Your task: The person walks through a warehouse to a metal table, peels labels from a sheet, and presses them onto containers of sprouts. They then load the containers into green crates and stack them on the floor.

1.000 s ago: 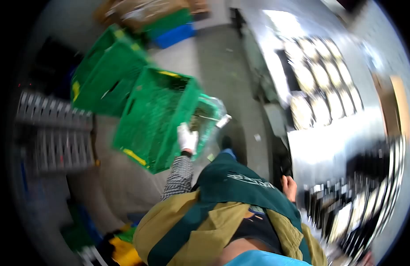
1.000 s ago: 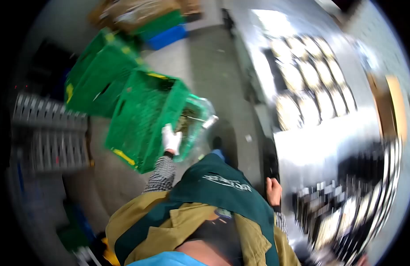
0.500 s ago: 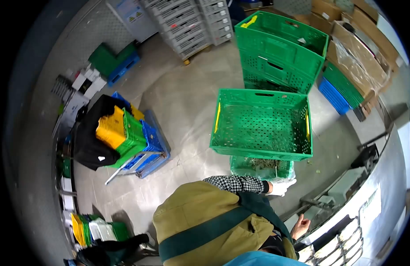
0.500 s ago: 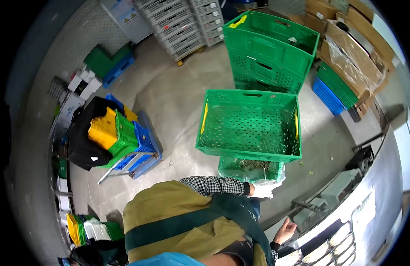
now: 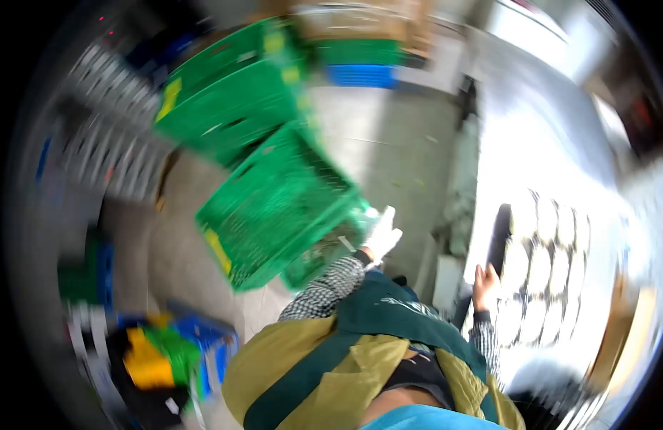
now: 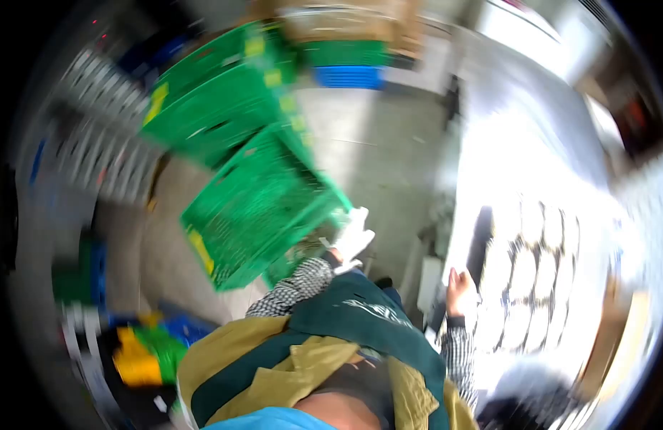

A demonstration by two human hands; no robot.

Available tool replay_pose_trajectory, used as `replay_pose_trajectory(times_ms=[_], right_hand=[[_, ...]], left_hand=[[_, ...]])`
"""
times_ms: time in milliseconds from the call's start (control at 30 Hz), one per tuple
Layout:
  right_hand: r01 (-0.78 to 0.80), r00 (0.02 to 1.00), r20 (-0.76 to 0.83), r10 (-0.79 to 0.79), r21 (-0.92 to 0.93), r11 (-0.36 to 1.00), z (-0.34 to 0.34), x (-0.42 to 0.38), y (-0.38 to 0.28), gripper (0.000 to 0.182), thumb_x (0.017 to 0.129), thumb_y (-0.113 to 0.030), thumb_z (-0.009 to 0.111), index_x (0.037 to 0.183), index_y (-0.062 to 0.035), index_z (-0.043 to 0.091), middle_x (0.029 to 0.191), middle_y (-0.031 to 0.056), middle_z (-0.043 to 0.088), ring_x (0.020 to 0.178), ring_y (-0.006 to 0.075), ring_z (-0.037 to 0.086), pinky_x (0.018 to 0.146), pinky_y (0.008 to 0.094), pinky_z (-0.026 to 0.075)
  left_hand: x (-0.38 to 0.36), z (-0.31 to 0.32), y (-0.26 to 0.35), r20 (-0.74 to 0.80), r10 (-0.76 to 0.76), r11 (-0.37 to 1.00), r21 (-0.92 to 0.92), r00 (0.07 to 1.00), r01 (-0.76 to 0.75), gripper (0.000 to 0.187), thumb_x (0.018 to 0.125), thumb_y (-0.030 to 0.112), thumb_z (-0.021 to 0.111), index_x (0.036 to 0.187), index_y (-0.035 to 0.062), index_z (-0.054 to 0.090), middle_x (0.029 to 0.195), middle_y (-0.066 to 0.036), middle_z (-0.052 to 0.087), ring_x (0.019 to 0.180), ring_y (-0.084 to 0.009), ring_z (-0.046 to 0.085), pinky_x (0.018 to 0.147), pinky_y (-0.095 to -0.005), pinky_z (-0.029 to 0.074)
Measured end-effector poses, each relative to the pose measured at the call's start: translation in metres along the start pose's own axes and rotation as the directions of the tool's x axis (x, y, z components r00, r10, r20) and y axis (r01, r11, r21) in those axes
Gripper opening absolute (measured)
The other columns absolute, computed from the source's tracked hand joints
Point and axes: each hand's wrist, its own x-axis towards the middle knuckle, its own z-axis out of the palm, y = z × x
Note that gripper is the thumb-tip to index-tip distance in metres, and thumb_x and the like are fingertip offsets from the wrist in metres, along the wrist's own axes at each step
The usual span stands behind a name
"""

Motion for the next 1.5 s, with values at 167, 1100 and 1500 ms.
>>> replay_pose_trajectory(times_ms=[167, 1100, 1500], right_hand=[[-0.131, 0.955, -0.255, 0.149, 0.085, 0.988, -0.045, -0.013, -0.012, 0.042, 0.084, -0.018, 0.067, 0.058, -0.0055, 0.037, 0.052, 0.0037, 0.036, 0.05, 0.0114, 0.031, 0.046, 0.0296, 0.029], [-0.583, 0.268, -0.575, 0.773, 0.541, 0.606, -0.044, -0.077, 0.012, 0.039, 0.099, -0.03, 0.042, 0.065, -0.0105, 0.041, 0.057, -0.0072, 0.035, 0.048, 0.0021, 0.03, 0.043, 0.0212, 0.026], [-0.452, 0.886, 0.205, 0.416, 0.19, 0.871, -0.012, -0.157, -0.025, 0.034, 0.098, -0.025, 0.042, 0.075, -0.0007, 0.052, 0.061, 0.0065, 0.05, 0.055, 0.0181, 0.045, 0.055, 0.0329, 0.04]], left_hand=[[0.043, 0.034, 0.06, 0.087, 0.123, 0.992, -0.009, 0.989, -0.122, 0.075, 0.079, 0.032, 0.065, 0.14, 0.008, 0.03, 0.139, -0.023, 0.034, 0.129, -0.0369, 0.032, 0.107, -0.0431, 0.027], [0.284, 0.158, 0.132, 0.611, -0.238, 0.676, -0.455, 0.755, 0.58, 0.034, 0.094, 0.022, 0.039, 0.099, -0.0046, 0.06, 0.076, -0.019, 0.065, 0.038, -0.0098, 0.039, 0.032, -0.0234, 0.025], [0.044, 0.121, -0.004, 0.756, -0.217, 0.467, -0.476, 0.618, 0.745, 0.064, 0.098, 0.047, 0.027, 0.095, -0.0037, 0.065, 0.045, 0.005, 0.04, 0.033, -0.0053, 0.024, 0.032, -0.0204, 0.019]])
